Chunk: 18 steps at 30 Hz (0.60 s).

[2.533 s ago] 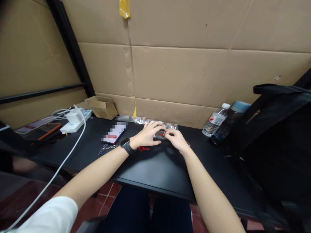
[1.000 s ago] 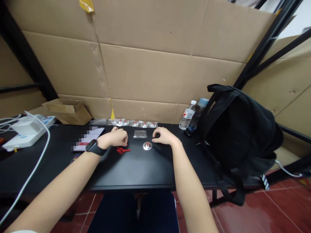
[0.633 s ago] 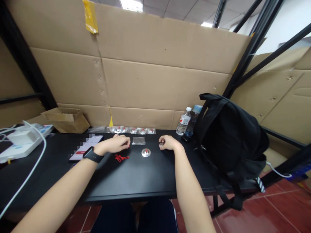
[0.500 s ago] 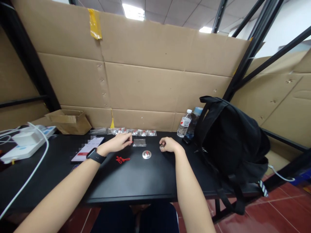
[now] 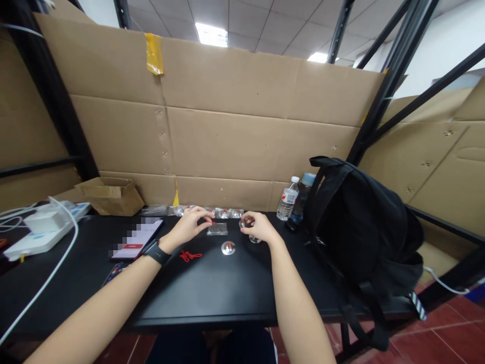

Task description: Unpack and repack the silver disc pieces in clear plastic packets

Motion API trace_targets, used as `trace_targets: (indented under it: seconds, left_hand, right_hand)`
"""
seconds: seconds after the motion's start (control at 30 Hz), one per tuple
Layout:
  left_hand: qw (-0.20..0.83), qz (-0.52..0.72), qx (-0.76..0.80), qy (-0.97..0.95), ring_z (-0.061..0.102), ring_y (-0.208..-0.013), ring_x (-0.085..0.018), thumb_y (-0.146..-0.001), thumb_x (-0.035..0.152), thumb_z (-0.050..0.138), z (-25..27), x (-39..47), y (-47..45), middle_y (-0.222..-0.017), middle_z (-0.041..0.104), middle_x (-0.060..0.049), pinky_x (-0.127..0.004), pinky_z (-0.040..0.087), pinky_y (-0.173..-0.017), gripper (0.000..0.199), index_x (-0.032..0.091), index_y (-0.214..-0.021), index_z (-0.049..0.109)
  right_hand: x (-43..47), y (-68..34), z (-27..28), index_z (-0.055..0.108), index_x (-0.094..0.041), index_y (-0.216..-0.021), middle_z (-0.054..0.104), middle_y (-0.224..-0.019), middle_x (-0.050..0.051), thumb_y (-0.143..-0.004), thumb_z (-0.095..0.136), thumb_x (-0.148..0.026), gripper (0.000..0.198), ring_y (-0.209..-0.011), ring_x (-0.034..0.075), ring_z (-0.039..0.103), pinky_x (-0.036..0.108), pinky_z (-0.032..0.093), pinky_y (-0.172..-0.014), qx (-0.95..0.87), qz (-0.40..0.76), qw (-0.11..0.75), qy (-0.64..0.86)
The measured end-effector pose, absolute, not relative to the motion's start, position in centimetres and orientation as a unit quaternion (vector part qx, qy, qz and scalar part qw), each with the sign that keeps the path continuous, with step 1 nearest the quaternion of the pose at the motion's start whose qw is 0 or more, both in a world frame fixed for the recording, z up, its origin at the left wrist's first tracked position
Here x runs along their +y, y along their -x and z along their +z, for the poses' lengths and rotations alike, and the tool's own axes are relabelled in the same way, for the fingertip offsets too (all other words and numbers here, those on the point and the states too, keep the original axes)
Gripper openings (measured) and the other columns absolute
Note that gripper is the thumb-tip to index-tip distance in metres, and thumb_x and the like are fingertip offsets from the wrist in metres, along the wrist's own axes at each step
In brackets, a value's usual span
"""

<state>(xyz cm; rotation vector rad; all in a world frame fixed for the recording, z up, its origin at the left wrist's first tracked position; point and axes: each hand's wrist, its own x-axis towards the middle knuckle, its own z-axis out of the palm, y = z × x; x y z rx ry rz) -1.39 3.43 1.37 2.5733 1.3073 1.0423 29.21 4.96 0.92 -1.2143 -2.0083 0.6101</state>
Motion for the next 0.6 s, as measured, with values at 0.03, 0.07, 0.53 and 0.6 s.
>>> trace_targets:
  seconds: [0.03, 0.07, 0.53, 0.6]
  left_hand:
    - [0.04, 0.349, 0.431, -0.831, 0.06, -0.108, -0.024, -0.094, 0.033, 0.067, 1.4, 3.4, 1.2, -0.106, 0.074, -0.004, -0.042, 0.037, -0.1, 0.014, 0.028, -0.105, 0.075]
    - [0.042, 0.355, 0.435, -0.826, 0.06, -0.107, -0.024, -0.094, 0.033, 0.067, 1.4, 3.3, 1.0, -0.105, 0.074, -0.004, -0.042, 0.038, -0.1, 0.013, 0.028, -0.103, 0.076]
    - [0.047, 0.445, 0.434, -0.782, 0.049, -0.121, -0.027, -0.097, 0.037, 0.062, 0.6, 2.4, -1.1, -0.127, 0.058, -0.006, -0.048, 0.035, -0.11, 0.017, 0.026, -0.094, 0.075]
    - [0.048, 0.45, 0.437, -0.778, 0.049, -0.121, -0.027, -0.097, 0.036, 0.062, 0.8, 2.1, -1.3, -0.126, 0.057, -0.006, -0.048, 0.035, -0.109, 0.017, 0.026, -0.094, 0.074]
  right_hand:
    - [4.8, -28.7, 1.1, 0.074, -0.019, -0.101, 0.076, -0.096, 0.005, -0.066, 0.081, -0.027, 0.036, -0.091, 0.021, 0.069, 0.033, 0.053, -0.082, -0.771, 0.244, 0.366, 0.46]
    - [4.7, -28.1, 1.2, 0.074, -0.019, -0.101, 0.076, -0.097, 0.005, -0.066, 0.082, -0.028, 0.037, -0.093, 0.022, 0.07, 0.033, 0.053, -0.081, -0.766, 0.254, 0.382, 0.45]
    - [2.1, -20.6, 0.4, 0.068, -0.026, -0.11, 0.072, -0.121, 0.007, -0.068, 0.087, -0.038, 0.047, -0.107, 0.025, 0.07, 0.034, 0.06, -0.08, -0.668, 0.426, 0.527, 0.306]
    - [2.0, -20.5, 0.4, 0.069, -0.025, -0.108, 0.072, -0.119, 0.007, -0.067, 0.088, -0.037, 0.047, -0.107, 0.026, 0.071, 0.035, 0.06, -0.081, -0.661, 0.427, 0.537, 0.302]
